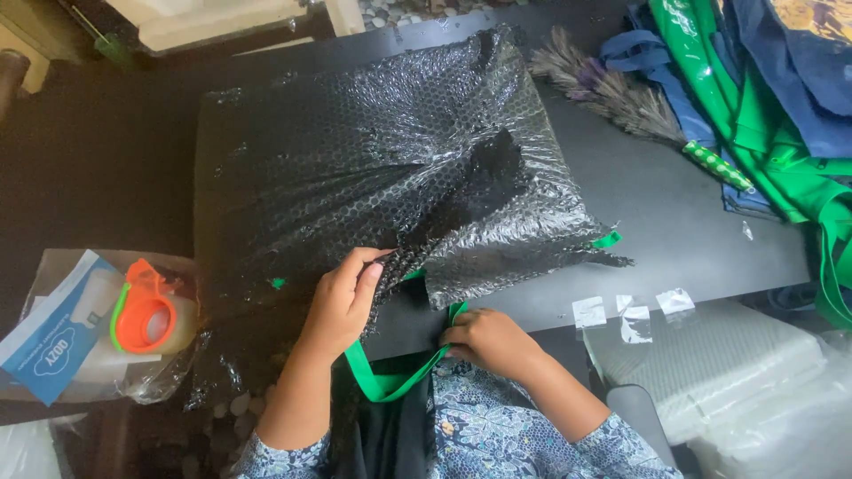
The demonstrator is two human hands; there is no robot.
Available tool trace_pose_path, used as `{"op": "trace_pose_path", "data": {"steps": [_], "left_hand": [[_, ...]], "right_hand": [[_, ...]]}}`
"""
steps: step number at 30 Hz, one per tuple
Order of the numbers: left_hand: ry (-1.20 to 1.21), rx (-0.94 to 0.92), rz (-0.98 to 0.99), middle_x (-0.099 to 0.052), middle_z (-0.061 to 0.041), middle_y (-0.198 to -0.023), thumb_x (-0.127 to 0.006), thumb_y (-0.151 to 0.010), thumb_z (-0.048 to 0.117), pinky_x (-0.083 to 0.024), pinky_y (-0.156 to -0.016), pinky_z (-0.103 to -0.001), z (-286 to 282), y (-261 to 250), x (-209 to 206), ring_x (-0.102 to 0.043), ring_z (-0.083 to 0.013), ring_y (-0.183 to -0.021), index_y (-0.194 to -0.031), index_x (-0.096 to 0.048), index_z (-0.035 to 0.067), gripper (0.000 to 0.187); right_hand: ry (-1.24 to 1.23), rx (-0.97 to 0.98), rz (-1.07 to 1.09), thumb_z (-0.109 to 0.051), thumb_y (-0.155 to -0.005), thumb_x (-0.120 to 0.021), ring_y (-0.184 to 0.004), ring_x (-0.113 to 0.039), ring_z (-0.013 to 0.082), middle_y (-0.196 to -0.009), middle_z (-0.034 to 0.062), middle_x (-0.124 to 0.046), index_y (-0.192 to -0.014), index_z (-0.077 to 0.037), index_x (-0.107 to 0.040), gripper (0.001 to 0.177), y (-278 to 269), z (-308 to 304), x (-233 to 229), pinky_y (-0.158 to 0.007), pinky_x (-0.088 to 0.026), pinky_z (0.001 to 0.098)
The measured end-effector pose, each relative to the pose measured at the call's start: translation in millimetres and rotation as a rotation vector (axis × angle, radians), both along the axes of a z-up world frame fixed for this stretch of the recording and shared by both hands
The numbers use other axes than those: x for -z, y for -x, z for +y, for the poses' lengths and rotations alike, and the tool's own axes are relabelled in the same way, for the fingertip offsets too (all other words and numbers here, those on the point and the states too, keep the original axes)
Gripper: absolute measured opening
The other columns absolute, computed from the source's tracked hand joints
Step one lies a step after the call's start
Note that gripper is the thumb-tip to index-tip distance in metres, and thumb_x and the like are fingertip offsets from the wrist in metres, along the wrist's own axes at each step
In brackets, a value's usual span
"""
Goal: The person uses a tape dispenser to cut pieces of clear tape and secures a black bubble-wrapped package on a table. They fold the bubble wrap edges and press the tape to seal the package, then flip it over to continue sealing the other side.
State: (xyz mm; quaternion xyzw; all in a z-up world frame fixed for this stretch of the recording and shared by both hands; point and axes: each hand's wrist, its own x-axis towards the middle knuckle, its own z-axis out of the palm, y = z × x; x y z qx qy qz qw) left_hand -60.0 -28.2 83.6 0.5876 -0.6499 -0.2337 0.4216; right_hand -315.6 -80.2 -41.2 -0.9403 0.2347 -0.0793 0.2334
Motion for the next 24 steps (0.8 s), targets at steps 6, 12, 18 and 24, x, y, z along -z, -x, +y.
{"op": "trace_pose_path", "data": {"steps": [6,12,18,24], "left_hand": [[-0.014,-0.028,0.02,-0.071,-0.018,-0.078,-0.049,-0.107,0.017,-0.054,-0.071,-0.046,1.7,-7.4,5.8,-0.071,-0.0288,-0.075,-0.115,-0.065,0.009,0.02],[0.083,-0.046,0.052,-0.057,-0.007,-0.063,-0.047,-0.108,0.02,-0.051,-0.062,-0.036,9.9,-2.7,-2.7,-0.057,-0.0187,-0.061,-0.108,-0.065,0.01,0.02],[0.402,-0.039,-0.108,-0.075,-0.019,-0.109,-0.053,-0.105,0.012,-0.054,-0.098,-0.048,10.0,22.7,-28.4,-0.072,-0.0384,-0.104,-0.109,-0.066,0.003,0.016],[0.443,0.041,-0.202,-0.074,-0.014,-0.119,-0.054,-0.103,0.012,-0.053,-0.101,-0.046,12.9,30.2,-8.3,-0.071,-0.0325,-0.114,-0.108,-0.068,0.007,0.016]], "right_hand": [[-0.231,0.028,-0.365,-0.022,-0.091,-0.077,-0.071,-0.074,0.0308,-0.071,0.0108,-0.074,-0.087,-0.013,-0.078,0.01,-6.2,-5.0,-83.2,-0.071,-0.06,0.0401],[0.295,0.279,-0.527,-0.026,-0.088,-0.083,-0.063,-0.068,0.0268,-0.064,0.0057,-0.069,-0.087,-0.013,-0.078,0.014,-30.5,-63.2,-99.6,-0.063,-0.055,0.0376],[0.568,0.451,-0.37,-0.034,-0.078,-0.083,-0.065,-0.061,0.0218,-0.066,0.0014,-0.062,-0.079,-0.018,-0.075,0.017,-66.5,-115.4,-61.4,-0.063,-0.051,0.0361],[0.309,0.753,-0.22,-0.015,-0.069,-0.072,-0.064,-0.062,0.0322,-0.068,0.0081,-0.055,-0.074,-0.007,-0.062,0.014,-74.5,-107.9,-82.4,-0.059,-0.049,0.0432]]}}
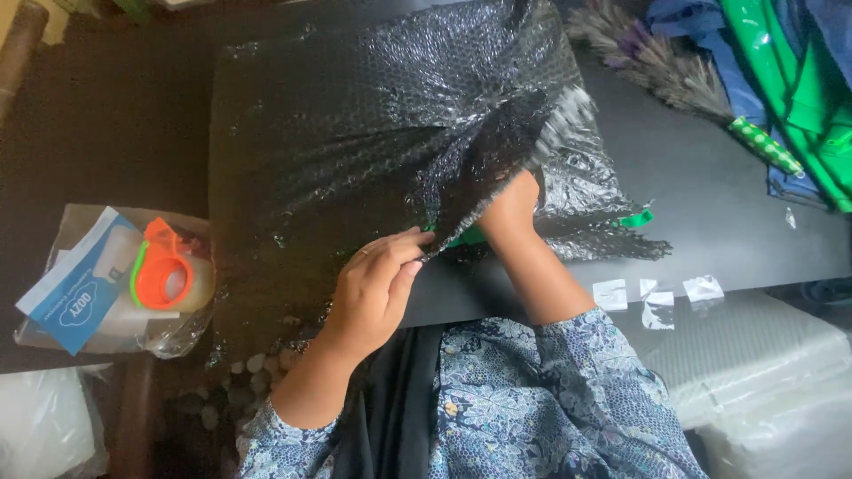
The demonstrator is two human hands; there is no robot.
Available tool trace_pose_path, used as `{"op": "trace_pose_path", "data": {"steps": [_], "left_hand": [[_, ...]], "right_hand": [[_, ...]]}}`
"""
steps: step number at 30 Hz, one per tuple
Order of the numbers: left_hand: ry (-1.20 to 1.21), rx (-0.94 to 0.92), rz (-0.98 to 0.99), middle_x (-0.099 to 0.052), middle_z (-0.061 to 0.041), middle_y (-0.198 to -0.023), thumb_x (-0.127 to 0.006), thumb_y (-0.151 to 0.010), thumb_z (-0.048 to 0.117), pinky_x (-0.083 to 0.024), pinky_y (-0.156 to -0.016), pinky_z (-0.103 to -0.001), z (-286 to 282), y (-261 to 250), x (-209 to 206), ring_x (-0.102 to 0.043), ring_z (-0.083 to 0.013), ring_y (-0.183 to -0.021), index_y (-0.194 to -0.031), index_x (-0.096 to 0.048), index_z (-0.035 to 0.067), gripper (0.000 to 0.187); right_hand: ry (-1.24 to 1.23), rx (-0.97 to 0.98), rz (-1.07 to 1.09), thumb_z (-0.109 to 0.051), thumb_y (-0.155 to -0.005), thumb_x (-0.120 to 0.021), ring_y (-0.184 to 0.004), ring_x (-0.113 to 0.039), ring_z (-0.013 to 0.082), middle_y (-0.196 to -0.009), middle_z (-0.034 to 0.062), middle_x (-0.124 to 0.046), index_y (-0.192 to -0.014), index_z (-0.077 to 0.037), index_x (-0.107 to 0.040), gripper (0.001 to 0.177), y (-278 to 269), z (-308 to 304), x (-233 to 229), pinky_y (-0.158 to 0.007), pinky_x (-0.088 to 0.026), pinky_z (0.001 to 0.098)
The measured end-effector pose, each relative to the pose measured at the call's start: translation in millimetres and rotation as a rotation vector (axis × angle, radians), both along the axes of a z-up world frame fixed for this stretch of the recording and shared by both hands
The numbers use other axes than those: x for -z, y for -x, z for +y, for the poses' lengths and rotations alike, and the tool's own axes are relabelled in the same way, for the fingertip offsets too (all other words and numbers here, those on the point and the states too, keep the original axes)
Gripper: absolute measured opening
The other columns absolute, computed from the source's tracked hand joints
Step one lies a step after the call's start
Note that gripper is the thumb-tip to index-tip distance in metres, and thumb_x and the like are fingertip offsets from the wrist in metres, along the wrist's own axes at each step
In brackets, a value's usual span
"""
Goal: The person uses a tape dispenser to cut pieces of clear tape and secures a black bubble-wrapped package on a table. They fold the bubble wrap edges and press the tape to seal the package, then flip it over to continue sealing the other side.
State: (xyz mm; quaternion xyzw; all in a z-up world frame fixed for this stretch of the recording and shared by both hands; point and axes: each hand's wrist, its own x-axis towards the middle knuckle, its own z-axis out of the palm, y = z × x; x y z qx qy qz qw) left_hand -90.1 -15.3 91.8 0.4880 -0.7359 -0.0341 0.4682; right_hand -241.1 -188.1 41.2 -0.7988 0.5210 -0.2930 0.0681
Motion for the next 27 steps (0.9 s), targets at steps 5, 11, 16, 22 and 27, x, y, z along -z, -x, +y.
{"op": "trace_pose_path", "data": {"steps": [5,11,16,22,27], "left_hand": [[-0.307,0.093,0.342,-0.067,-0.022,-0.133,-0.046,-0.108,0.013,-0.049,-0.103,-0.053,-11.2,-17.3,17.9,-0.061,-0.042,-0.127,-0.107,-0.058,-0.001,0.018],[-0.449,0.04,0.745,-0.055,0.001,-0.101,-0.046,-0.111,0.024,-0.042,-0.092,-0.029,-19.9,-61.5,75.8,-0.05,-0.011,-0.098,-0.11,-0.058,0.013,0.016],[-0.403,0.085,0.852,-0.061,-0.004,-0.12,-0.053,-0.107,0.028,-0.039,-0.109,-0.034,-18.9,-43.6,62.8,-0.052,-0.0129,-0.117,-0.13,-0.055,0.01,0.029],[-0.404,0.127,0.748,-0.066,-0.006,-0.116,-0.076,-0.091,0.009,-0.046,-0.105,-0.039,-21.5,-56.3,80.8,-0.06,-0.0156,-0.112,-0.129,-0.051,0.008,0.046],[-0.396,0.125,0.72,-0.07,-0.009,-0.114,-0.069,-0.097,0.01,-0.049,-0.103,-0.041,-17.7,-48.2,56.3,-0.062,-0.0165,-0.11,-0.13,-0.054,0.005,0.036]], "right_hand": [[-0.167,-0.255,-0.15,-0.019,-0.081,-0.078,-0.087,-0.066,0.0403,-0.091,0.0141,-0.068,-0.1,-0.004,-0.061,0.03,23.8,10.7,-33.1,-0.078,-0.05,0.0497],[-0.111,-0.554,-0.208,-0.016,-0.059,-0.096,-0.1,-0.062,0.037,-0.1,0.0093,-0.068,-0.119,-0.009,-0.064,0.069,100.9,41.9,-34.4,-0.093,-0.047,0.0443],[0.142,-0.336,0.002,-0.017,-0.061,-0.095,-0.086,-0.059,0.0263,-0.091,0.0002,-0.058,-0.107,-0.016,-0.068,0.053,95.1,43.1,19.8,-0.08,-0.046,0.039],[0.259,-0.213,-0.235,-0.003,-0.087,-0.083,-0.082,-0.068,0.0239,-0.088,-0.0014,-0.067,-0.096,-0.018,-0.075,0.019,114.7,27.0,26.5,-0.076,-0.055,0.0335],[0.327,-0.049,-0.539,0.004,-0.096,-0.077,-0.084,-0.071,0.0288,-0.096,0.0061,-0.074,-0.105,-0.009,-0.078,0.016,151.8,30.6,1.8,-0.081,-0.055,0.0361]]}}
